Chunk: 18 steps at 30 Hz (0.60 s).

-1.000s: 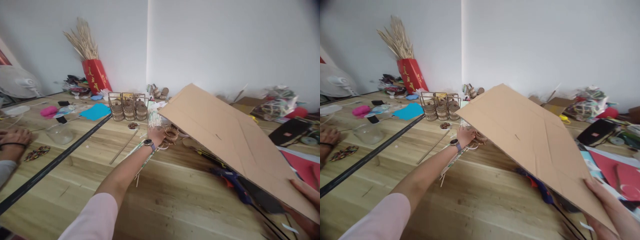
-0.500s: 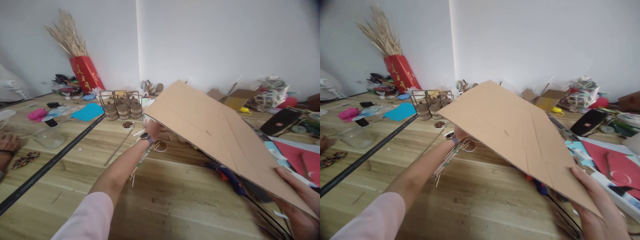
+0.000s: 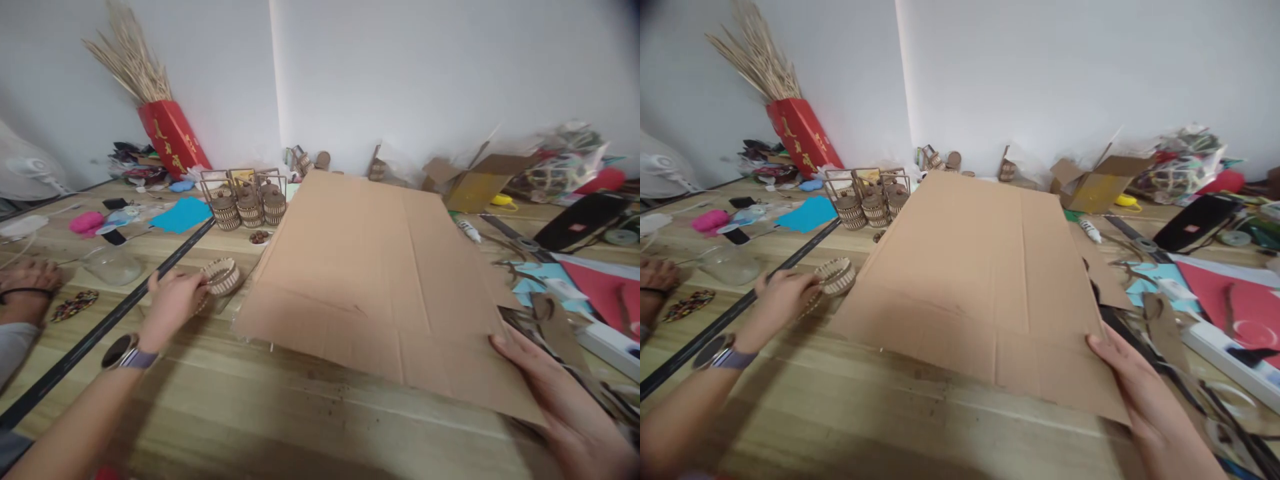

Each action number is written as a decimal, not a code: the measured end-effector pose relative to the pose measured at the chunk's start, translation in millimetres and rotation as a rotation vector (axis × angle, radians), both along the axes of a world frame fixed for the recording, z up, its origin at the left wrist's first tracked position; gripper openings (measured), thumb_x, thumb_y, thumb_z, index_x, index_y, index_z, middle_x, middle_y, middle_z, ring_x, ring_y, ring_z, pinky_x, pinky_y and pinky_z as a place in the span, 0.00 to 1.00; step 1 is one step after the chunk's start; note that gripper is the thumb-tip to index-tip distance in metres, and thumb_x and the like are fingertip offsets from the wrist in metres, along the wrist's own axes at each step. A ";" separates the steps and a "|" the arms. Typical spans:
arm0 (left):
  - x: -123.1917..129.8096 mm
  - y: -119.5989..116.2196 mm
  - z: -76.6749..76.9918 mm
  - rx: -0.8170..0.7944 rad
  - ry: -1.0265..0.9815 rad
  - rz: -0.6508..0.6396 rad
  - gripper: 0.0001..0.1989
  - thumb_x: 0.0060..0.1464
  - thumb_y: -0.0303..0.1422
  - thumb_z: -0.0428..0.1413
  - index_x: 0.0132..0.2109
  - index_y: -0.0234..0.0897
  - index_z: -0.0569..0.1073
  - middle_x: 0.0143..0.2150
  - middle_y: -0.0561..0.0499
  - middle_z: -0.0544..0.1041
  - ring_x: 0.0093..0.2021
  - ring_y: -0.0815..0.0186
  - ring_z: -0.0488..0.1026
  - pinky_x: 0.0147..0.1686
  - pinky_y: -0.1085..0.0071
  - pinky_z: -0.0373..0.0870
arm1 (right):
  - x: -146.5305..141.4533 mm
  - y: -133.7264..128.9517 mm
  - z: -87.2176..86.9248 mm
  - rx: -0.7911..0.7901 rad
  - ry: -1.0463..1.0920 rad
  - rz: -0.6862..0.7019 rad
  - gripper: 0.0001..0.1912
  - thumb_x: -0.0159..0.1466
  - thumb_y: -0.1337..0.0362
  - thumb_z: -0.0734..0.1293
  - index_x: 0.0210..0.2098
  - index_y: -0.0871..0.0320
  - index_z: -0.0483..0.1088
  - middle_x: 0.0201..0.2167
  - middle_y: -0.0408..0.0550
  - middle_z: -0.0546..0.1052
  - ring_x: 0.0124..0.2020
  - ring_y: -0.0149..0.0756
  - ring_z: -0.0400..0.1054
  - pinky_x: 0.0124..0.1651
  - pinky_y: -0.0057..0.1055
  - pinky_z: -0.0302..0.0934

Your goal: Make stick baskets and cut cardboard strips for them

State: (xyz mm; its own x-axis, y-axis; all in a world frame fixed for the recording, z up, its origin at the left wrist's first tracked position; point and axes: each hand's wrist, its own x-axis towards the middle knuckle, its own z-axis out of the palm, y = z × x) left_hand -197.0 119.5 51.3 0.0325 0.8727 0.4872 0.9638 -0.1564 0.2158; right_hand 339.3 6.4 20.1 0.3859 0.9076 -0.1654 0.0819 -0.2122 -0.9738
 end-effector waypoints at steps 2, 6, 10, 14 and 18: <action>-11.6 -13.5 -14.0 0.029 -0.021 0.025 0.11 0.58 0.35 0.53 0.30 0.42 0.76 0.26 0.55 0.76 0.50 0.49 0.74 0.59 0.36 0.46 | -10.7 -3.2 1.1 -0.086 0.151 0.026 0.34 0.57 0.49 0.68 0.61 0.49 0.66 0.45 0.57 0.82 0.40 0.55 0.79 0.41 0.44 0.74; -25.2 -23.6 -36.3 0.135 -0.052 -0.009 0.11 0.56 0.38 0.53 0.28 0.44 0.75 0.21 0.54 0.74 0.49 0.47 0.73 0.58 0.37 0.46 | -23.6 -9.2 -6.4 -0.131 0.299 0.089 0.35 0.57 0.51 0.70 0.63 0.49 0.64 0.48 0.56 0.81 0.44 0.53 0.78 0.44 0.44 0.73; -24.4 -34.7 -37.4 0.114 0.035 -0.048 0.08 0.55 0.40 0.55 0.36 0.44 0.77 0.26 0.50 0.78 0.50 0.43 0.74 0.56 0.37 0.50 | -29.8 -16.6 -15.9 -0.170 0.405 0.097 0.38 0.54 0.53 0.73 0.63 0.49 0.63 0.49 0.55 0.81 0.45 0.51 0.78 0.47 0.47 0.72; -0.6 -59.8 -14.2 0.183 0.036 0.010 0.15 0.59 0.44 0.50 0.42 0.46 0.78 0.30 0.45 0.80 0.64 0.33 0.60 0.57 0.33 0.42 | -35.2 -26.4 -19.9 -0.198 0.487 0.096 0.38 0.54 0.55 0.74 0.63 0.48 0.63 0.49 0.53 0.81 0.45 0.50 0.78 0.47 0.47 0.72; 47.6 -82.7 -9.0 0.123 0.109 -0.131 0.16 0.61 0.44 0.49 0.45 0.45 0.79 0.38 0.43 0.81 0.57 0.40 0.69 0.61 0.35 0.47 | -37.9 -33.6 -28.5 -0.180 0.382 0.160 0.32 0.56 0.51 0.73 0.58 0.51 0.69 0.46 0.52 0.82 0.44 0.49 0.78 0.46 0.45 0.71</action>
State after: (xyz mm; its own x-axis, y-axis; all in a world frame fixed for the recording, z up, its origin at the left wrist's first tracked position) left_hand -149.4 36.8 42.3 0.1998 0.7920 0.5769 0.9501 -0.3005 0.0835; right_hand 301.4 -27.3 -8.4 0.1238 0.8945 -0.4295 -0.2304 -0.3951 -0.8893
